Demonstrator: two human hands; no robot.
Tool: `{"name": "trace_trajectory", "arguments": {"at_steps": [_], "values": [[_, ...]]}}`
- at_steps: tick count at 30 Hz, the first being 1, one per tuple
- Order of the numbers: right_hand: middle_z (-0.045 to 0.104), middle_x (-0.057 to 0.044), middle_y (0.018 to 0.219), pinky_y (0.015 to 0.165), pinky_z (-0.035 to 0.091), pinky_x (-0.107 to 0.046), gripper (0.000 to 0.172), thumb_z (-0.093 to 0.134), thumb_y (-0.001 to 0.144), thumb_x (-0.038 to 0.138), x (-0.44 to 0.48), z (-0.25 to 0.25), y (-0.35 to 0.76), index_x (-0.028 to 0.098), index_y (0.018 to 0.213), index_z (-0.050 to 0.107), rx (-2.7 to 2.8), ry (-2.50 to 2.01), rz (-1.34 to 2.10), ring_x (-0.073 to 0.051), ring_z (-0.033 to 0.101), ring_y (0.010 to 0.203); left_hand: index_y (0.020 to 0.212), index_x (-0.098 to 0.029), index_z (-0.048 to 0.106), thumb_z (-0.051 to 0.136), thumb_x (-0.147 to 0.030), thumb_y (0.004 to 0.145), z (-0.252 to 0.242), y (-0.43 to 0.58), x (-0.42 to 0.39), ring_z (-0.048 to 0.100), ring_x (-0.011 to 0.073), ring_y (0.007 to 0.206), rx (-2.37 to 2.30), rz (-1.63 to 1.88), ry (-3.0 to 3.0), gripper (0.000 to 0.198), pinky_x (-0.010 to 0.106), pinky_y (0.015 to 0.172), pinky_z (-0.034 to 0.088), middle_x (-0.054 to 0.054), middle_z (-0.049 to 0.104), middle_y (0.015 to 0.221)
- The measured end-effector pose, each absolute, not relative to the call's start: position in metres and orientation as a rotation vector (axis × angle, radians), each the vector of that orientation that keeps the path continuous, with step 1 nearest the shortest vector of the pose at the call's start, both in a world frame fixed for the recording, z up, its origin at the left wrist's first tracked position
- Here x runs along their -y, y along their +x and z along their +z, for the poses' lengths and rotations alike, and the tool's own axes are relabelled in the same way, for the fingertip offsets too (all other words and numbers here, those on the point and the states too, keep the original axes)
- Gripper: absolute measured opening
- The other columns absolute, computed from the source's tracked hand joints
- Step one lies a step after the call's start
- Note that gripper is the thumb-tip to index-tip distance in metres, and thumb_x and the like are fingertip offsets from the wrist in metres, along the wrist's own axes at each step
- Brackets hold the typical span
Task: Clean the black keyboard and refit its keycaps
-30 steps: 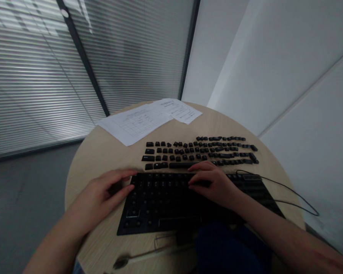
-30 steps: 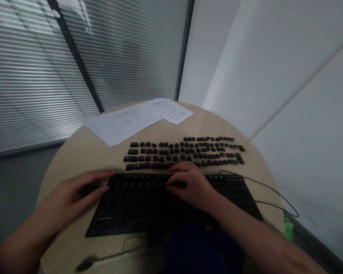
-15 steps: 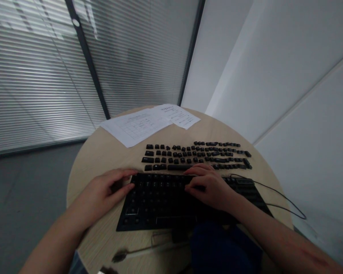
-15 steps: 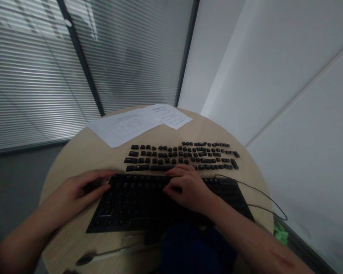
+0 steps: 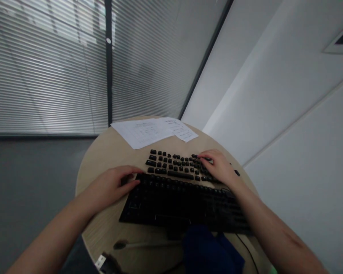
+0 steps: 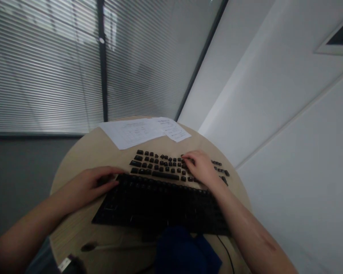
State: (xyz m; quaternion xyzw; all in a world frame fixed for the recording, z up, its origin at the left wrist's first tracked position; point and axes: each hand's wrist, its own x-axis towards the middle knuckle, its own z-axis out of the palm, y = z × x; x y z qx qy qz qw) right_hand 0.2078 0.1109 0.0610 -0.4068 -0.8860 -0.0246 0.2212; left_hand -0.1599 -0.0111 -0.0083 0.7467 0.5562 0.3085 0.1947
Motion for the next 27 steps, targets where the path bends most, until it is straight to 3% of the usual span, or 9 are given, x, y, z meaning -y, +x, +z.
{"name": "trace_trajectory", "arguments": {"at_steps": [7, 15, 20, 27], "values": [[0.075, -0.008, 0.125, 0.107, 0.047, -0.037, 0.031, 0.061, 0.092, 0.021, -0.196, 0.041, 0.203, 0.021, 0.119, 0.077, 2.507, -1.694, -0.027, -0.025, 0.066, 0.119, 0.119, -0.025, 0.072, 0.055, -0.042, 0.091, -0.01, -0.16, 0.012, 0.068, 0.0203, 0.078, -1.546, 0.901, 2.09, 0.037, 0.034, 0.075, 0.05, 0.004, 0.076, 0.094], [0.073, -0.009, 0.128, 0.106, 0.047, -0.034, 0.034, 0.065, 0.089, 0.02, -0.214, 0.03, 0.193, 0.021, 0.122, 0.077, 2.643, -1.763, -0.031, -0.027, 0.066, 0.121, 0.117, -0.025, 0.073, 0.055, -0.042, 0.091, -0.01, -0.159, 0.013, 0.068, 0.02, 0.077, -1.561, 0.894, 2.132, 0.035, 0.032, 0.073, 0.049, 0.003, 0.076, 0.089], [0.076, -0.007, 0.122, 0.103, 0.049, -0.034, 0.03, 0.067, 0.087, 0.019, -0.213, 0.027, 0.186, 0.023, 0.113, 0.08, 2.648, -1.79, -0.068, -0.028, 0.067, 0.118, 0.118, -0.026, 0.072, 0.055, -0.04, 0.092, -0.011, -0.16, 0.012, 0.068, 0.0198, 0.079, -1.557, 0.884, 2.15, 0.034, 0.031, 0.074, 0.049, 0.003, 0.075, 0.09], [0.077, -0.007, 0.119, 0.103, 0.049, -0.035, 0.026, 0.064, 0.092, 0.026, -0.186, 0.05, 0.18, 0.021, 0.113, 0.078, 2.526, -1.6, -0.014, -0.024, 0.069, 0.112, 0.119, -0.026, 0.072, 0.055, -0.041, 0.091, -0.014, -0.161, 0.011, 0.067, 0.0201, 0.077, -1.556, 0.871, 2.128, 0.036, 0.032, 0.073, 0.048, 0.003, 0.075, 0.09]]}}
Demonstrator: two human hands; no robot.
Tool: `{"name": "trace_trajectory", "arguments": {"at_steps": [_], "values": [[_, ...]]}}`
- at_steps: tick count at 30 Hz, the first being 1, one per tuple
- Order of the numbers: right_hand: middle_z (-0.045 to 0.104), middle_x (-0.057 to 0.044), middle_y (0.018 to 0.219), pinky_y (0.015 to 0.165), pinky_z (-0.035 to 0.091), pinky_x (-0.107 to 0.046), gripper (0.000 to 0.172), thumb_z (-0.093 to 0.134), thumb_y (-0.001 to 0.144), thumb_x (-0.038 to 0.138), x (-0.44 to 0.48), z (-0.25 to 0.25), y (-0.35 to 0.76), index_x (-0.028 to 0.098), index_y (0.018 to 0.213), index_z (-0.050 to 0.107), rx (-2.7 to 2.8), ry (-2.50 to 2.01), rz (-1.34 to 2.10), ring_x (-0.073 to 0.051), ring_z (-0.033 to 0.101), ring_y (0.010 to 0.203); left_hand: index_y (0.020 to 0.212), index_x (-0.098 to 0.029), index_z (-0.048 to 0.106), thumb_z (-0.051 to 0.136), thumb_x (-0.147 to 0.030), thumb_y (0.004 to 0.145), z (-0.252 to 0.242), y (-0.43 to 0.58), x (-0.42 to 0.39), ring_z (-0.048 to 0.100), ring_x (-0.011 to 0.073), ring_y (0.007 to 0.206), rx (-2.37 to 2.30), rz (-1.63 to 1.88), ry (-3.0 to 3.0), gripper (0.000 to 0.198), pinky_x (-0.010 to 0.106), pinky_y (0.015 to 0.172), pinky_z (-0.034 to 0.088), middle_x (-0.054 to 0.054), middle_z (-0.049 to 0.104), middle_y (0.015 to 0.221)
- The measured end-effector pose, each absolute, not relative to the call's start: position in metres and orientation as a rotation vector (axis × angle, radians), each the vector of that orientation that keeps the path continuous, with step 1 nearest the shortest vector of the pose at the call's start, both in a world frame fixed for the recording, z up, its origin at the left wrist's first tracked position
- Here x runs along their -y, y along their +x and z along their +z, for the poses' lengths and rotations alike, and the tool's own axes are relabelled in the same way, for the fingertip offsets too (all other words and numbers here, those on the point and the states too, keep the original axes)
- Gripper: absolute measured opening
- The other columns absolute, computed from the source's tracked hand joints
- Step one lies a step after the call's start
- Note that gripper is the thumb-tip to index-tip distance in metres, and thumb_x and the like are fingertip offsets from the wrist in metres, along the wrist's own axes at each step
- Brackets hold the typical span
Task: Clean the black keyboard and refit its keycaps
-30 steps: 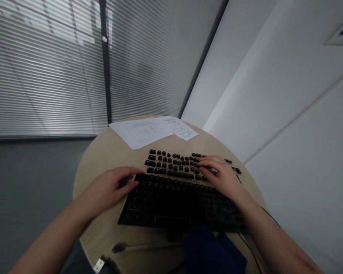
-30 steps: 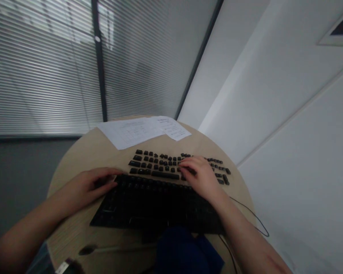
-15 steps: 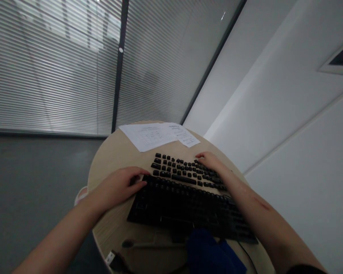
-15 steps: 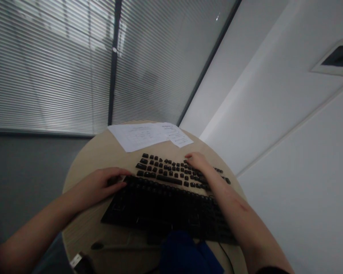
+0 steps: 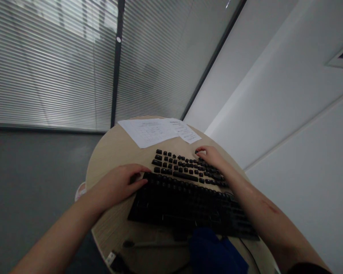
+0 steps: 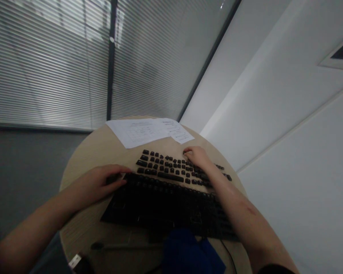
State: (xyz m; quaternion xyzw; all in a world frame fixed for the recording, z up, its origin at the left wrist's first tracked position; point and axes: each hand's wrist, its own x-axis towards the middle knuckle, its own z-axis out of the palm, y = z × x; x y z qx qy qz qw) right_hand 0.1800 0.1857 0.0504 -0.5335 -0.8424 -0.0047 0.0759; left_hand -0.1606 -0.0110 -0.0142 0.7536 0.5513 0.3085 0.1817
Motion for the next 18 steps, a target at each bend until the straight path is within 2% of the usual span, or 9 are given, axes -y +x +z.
{"name": "trace_trajectory", "arguments": {"at_steps": [5, 10, 15, 18], "values": [[0.079, -0.006, 0.109, 0.086, 0.056, -0.036, 0.025, 0.064, 0.092, 0.034, -0.107, 0.072, 0.189, 0.023, 0.111, 0.077, 2.489, -1.352, 0.26, -0.023, 0.073, 0.094, 0.118, -0.026, 0.072, 0.054, -0.043, 0.091, -0.011, -0.159, 0.011, 0.066, 0.0211, 0.076, -1.548, 0.855, 2.109, 0.037, 0.033, 0.073, 0.048, 0.003, 0.074, 0.087], [0.078, -0.005, 0.108, 0.089, 0.054, -0.036, 0.019, 0.065, 0.093, 0.027, -0.041, 0.074, 0.193, 0.025, 0.107, 0.077, 2.729, -1.205, 0.333, -0.022, 0.072, 0.098, 0.117, -0.025, 0.072, 0.054, -0.046, 0.089, -0.009, -0.159, 0.009, 0.065, 0.0223, 0.075, -1.551, 0.838, 2.099, 0.039, 0.034, 0.072, 0.048, 0.004, 0.073, 0.085], [0.078, -0.004, 0.101, 0.084, 0.053, -0.032, 0.016, 0.069, 0.092, 0.024, -0.035, 0.064, 0.189, 0.022, 0.106, 0.077, 2.802, -1.264, 0.347, -0.019, 0.072, 0.093, 0.118, -0.026, 0.071, 0.053, -0.048, 0.089, -0.008, -0.158, 0.009, 0.067, 0.0233, 0.08, -1.553, 0.842, 2.097, 0.04, 0.036, 0.074, 0.049, 0.005, 0.075, 0.093], [0.077, -0.004, 0.096, 0.079, 0.053, -0.03, 0.013, 0.071, 0.09, 0.023, -0.039, 0.059, 0.184, 0.022, 0.101, 0.079, 2.836, -1.318, 0.323, -0.02, 0.071, 0.089, 0.118, -0.025, 0.072, 0.054, -0.047, 0.088, -0.008, -0.158, 0.01, 0.066, 0.0227, 0.078, -1.557, 0.842, 2.103, 0.041, 0.035, 0.074, 0.049, 0.005, 0.075, 0.09]]}}
